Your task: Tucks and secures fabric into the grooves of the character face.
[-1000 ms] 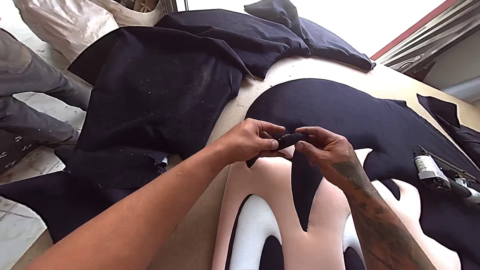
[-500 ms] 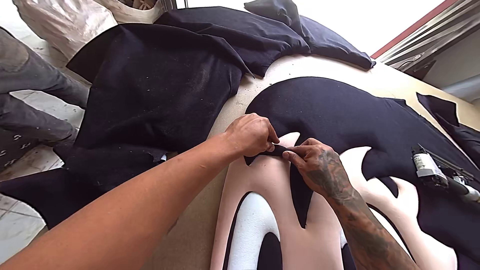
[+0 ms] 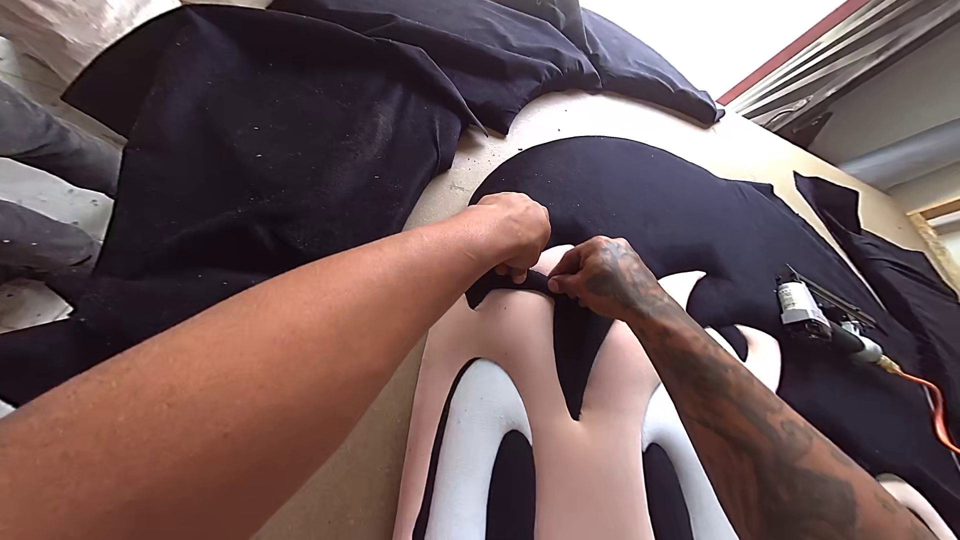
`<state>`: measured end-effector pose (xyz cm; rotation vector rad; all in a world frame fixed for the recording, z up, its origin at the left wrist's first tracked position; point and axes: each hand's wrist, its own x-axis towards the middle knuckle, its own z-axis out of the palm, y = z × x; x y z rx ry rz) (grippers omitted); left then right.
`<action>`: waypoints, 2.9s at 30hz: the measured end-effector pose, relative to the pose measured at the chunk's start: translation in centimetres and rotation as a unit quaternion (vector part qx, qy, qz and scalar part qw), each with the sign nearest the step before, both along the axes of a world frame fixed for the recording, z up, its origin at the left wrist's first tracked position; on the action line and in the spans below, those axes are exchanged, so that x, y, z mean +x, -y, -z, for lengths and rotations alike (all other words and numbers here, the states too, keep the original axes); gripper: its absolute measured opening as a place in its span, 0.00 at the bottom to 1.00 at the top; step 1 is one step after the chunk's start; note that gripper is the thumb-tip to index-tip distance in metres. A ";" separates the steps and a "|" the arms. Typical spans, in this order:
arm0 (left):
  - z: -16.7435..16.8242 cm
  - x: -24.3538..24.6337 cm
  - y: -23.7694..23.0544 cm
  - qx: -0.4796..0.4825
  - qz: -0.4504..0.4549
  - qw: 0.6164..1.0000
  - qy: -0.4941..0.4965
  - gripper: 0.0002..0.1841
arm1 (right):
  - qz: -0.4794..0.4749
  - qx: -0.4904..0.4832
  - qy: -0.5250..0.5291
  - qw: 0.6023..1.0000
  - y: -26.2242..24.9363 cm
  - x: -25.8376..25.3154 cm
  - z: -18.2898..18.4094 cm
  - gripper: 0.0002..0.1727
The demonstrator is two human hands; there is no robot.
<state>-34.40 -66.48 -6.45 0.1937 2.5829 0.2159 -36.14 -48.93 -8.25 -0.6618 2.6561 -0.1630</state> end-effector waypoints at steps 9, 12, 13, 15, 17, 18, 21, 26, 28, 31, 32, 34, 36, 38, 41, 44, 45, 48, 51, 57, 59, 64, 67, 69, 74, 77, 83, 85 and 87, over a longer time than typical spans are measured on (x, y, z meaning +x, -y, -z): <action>0.9 -0.9 0.3 0.045 -0.036 0.997 0.046 0.10 | 0.050 -0.017 0.092 0.994 0.8 -1.0 -0.4 0.05; 0.5 -1.1 -0.3 0.026 -0.056 0.996 0.060 0.10 | 0.058 -0.023 0.093 0.994 0.8 -0.9 -0.2 0.06; 0.3 -1.1 -0.4 0.024 -0.063 0.995 0.067 0.10 | 0.047 -0.027 0.096 0.994 0.7 -1.0 -0.4 0.06; -0.1 -1.2 -0.6 0.024 -0.070 0.995 0.073 0.11 | 0.013 -0.039 0.125 0.991 0.2 -1.4 -1.3 0.05; 0.3 -1.2 -0.2 0.036 -0.076 0.994 0.069 0.10 | -0.011 -0.046 0.140 0.989 -0.4 -1.7 -1.7 0.04; 0.8 -1.1 0.3 0.054 -0.081 0.993 0.070 0.10 | -0.014 -0.046 0.134 0.990 -0.7 -1.4 -1.7 0.05; 1.9 0.0 2.1 0.157 -0.097 0.981 0.067 0.10 | -0.026 -0.066 0.102 0.992 -1.5 -0.6 -1.1 0.07; 3.5 2.5 2.9 0.188 -0.015 0.979 -0.075 0.20 | -0.080 -0.075 0.006 0.994 -2.0 0.1 0.1 0.07; 4.9 3.9 2.5 0.181 0.005 0.970 -0.164 0.21 | -0.099 -0.112 -0.070 0.986 -2.6 0.9 1.5 0.08; 5.8 4.7 2.4 0.195 0.006 0.955 -0.225 0.15 | -0.122 -0.184 -0.156 0.963 -2.9 1.4 3.3 0.09; 5.9 4.7 2.5 0.199 0.005 0.953 -0.228 0.14 | -0.120 -0.199 -0.161 0.959 -3.0 1.4 3.5 0.09; 5.8 4.9 2.4 0.213 -0.009 0.951 -0.223 0.13 | -0.110 -0.221 -0.147 0.958 -3.2 1.3 3.4 0.09; 5.8 4.9 2.6 0.224 -0.017 0.950 -0.217 0.15 | -0.092 -0.229 -0.097 0.964 -3.4 0.7 2.8 0.08; 5.8 4.8 2.8 0.232 -0.019 0.948 -0.216 0.12 | -0.066 -0.228 -0.036 0.971 -3.6 0.1 1.9 0.07; 5.6 4.6 2.8 0.246 -0.033 0.947 -0.202 0.10 | -0.050 -0.228 0.006 0.972 -3.6 -0.4 1.2 0.06; 5.3 4.5 3.0 0.258 -0.043 0.946 -0.189 0.09 | -0.042 -0.242 0.022 0.969 -3.5 -0.7 1.0 0.06; 5.2 4.5 3.0 0.263 -0.042 0.946 -0.187 0.09 | -0.039 -0.252 0.029 0.967 -3.5 -0.7 1.0 0.06; 5.2 4.5 3.0 0.267 -0.044 0.946 -0.180 0.09 | -0.035 -0.258 0.021 0.965 -3.6 -0.3 1.1 0.06; 5.4 4.3 2.7 0.262 -0.053 0.947 -0.177 0.09 | -0.054 -0.216 -0.047 0.974 -3.4 0.3 1.6 0.06; 5.7 4.2 2.6 0.265 -0.061 0.945 -0.180 0.09 | -0.086 -0.168 -0.081 0.979 -2.9 0.2 1.6 0.05; 5.8 4.2 2.7 0.262 -0.068 0.947 -0.174 0.08 | -0.089 -0.147 -0.079 0.982 -2.6 0.1 1.5 0.05; 5.3 3.8 2.3 0.237 -0.079 0.953 -0.171 0.07 | -0.100 -0.068 -0.085 0.989 -1.5 0.0 1.1 0.05; 4.9 3.6 2.3 0.219 -0.079 0.957 -0.175 0.06 | -0.126 0.022 -0.081 0.988 -0.2 -0.1 0.3 0.04; 4.0 2.9 2.4 0.193 -0.054 0.968 -0.153 0.05 | -0.150 0.058 -0.070 0.985 0.5 -0.6 -0.3 0.03; 2.3 0.7 1.6 0.107 -0.028 0.992 -0.060 0.10 | -0.220 0.073 -0.039 0.972 1.3 -1.5 -1.0 0.02; 1.5 -0.2 0.9 0.100 -0.054 0.993 0.008 0.06 | -0.249 0.092 -0.041 0.963 1.7 -1.5 -1.3 0.04; 1.1 -1.3 -0.1 0.087 -0.091 0.990 0.066 0.04 | -0.260 0.130 -0.058 0.955 2.8 -1.5 -0.8 0.07; 0.7 -1.3 -0.4 0.073 -0.090 0.991 0.070 0.05 | -0.229 0.122 -0.048 0.965 2.7 -1.5 -1.0 0.04; 0.2 -0.9 -0.3 0.056 -0.083 0.993 0.059 0.07 | -0.185 0.088 -0.019 0.979 2.2 -1.5 -1.3 0.03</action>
